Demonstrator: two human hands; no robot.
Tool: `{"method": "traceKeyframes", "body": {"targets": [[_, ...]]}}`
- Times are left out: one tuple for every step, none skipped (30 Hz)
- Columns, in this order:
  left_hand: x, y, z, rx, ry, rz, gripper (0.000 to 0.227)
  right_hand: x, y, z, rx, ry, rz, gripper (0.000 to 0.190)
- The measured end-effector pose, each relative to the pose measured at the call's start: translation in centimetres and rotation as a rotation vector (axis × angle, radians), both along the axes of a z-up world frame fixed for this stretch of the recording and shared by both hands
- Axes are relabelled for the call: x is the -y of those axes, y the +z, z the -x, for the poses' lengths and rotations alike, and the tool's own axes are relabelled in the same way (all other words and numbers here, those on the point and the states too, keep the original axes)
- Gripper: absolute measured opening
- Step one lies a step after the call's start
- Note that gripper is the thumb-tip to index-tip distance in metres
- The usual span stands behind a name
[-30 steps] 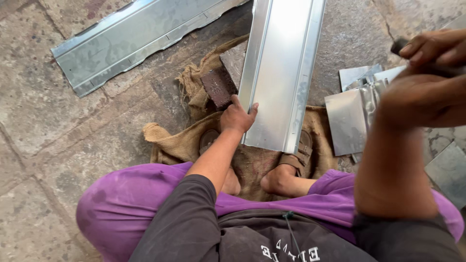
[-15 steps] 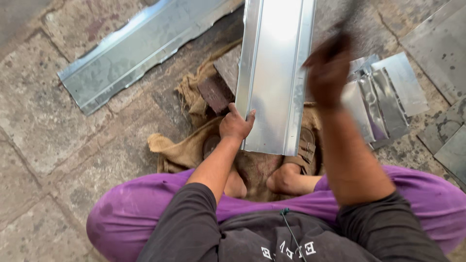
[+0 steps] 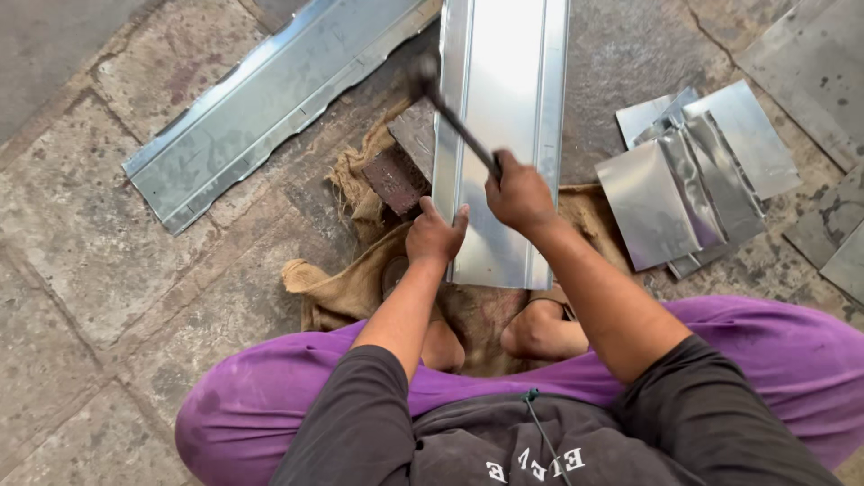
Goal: The person sits on the floor and uses a hammer to repeatedly strike a long, rectangular metal sheet resting on a burlap sack. They adjust the sheet's position and orientation multiple times to work on different sections, eventually moving to a smaller metal piece.
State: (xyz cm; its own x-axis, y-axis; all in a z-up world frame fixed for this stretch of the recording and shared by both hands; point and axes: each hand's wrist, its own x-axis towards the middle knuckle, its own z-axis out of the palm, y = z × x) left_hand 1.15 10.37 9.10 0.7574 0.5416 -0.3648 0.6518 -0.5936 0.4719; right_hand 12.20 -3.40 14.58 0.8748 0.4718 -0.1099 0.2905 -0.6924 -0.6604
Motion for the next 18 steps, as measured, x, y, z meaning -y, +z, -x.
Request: {"method": "traceKeyframes", "body": {"targets": [[0.0,-0.1,-0.2,0.030,0.016,0.003,0.075,-0.4,2.1,-0.3,0.000,-0.026,-0.099,0.026],[-0.3,-0.2,-0.6,0.019,0.005,-0.014,0.077,-0.8,4.4,-0.6,0.000,-0.052,-0.198,0.023],[-0.3,-0.3,-0.6,-0.003,0.001,-0.025,0.080,-0.6,6.7,-0.6,0.527,-0.016,-0.161,0.021],[-0.2,-0.3,-0.4,-0.025,-0.004,-0.035,0.083,-0.1,8.8,-0.9,1.051,0.041,-0.121,0.018],[-0.4,-0.4,-0.4,-0.046,-0.003,-0.005,0.081,0.3,10.4,-2.0,0.508,0.199,-0.808,0.006],[-0.4,-0.4,-0.4,-0.066,-0.002,0.024,0.079,0.5,11.2,-2.3,0.426,0.112,-0.946,0.013],[-0.6,-0.3,-0.4,-0.085,-0.008,0.051,0.076,0.9,11.7,-2.9,0.333,0.021,-1.086,0.020],[-0.7,-0.3,-0.6,-0.069,-0.004,0.049,0.076,1.0,11.4,-3.2,0.365,0.076,-1.304,0.016],[-0.6,-0.3,-0.6,-0.057,-0.005,0.046,0.075,1.3,10.4,-3.3,0.437,0.090,-1.370,0.018],[-0.5,-0.4,-0.6,-0.046,-0.005,0.044,0.075,1.3,8.9,-3.4,0.535,0.063,-1.229,0.019],[-0.5,-0.5,-0.6,-0.044,-0.006,0.046,0.076,1.2,7.1,-3.1,0.666,0.037,-1.036,0.021],[-0.3,-0.5,-0.5,-0.041,-0.006,0.047,0.077,1.0,5.2,-2.7,0.745,0.014,-0.821,0.023],[-0.4,-0.5,-0.4,-0.041,-0.013,0.042,0.078,0.8,3.5,-1.8,0.669,0.012,-0.573,0.025],[-0.4,-0.4,-0.3,-0.034,-0.008,0.017,0.078,0.8,2.0,-0.8,0.501,0.026,-0.311,0.027],[-0.3,-0.4,-0.2,-0.022,-0.013,-0.008,0.079,0.9,1.0,-0.1,0.288,0.055,-0.060,0.030],[-0.3,-0.3,0.0,-0.010,-0.018,-0.033,0.079,0.8,0.5,0.7,0.166,0.047,0.041,0.032],[-0.4,-0.1,-0.5,-0.017,-0.018,-0.032,0.078,0.5,0.7,0.3,0.069,0.021,0.105,0.034],[-0.7,0.1,-0.9,-0.024,-0.018,-0.030,0.078,0.4,1.2,0.0,0.042,-0.014,0.129,0.032]]}}
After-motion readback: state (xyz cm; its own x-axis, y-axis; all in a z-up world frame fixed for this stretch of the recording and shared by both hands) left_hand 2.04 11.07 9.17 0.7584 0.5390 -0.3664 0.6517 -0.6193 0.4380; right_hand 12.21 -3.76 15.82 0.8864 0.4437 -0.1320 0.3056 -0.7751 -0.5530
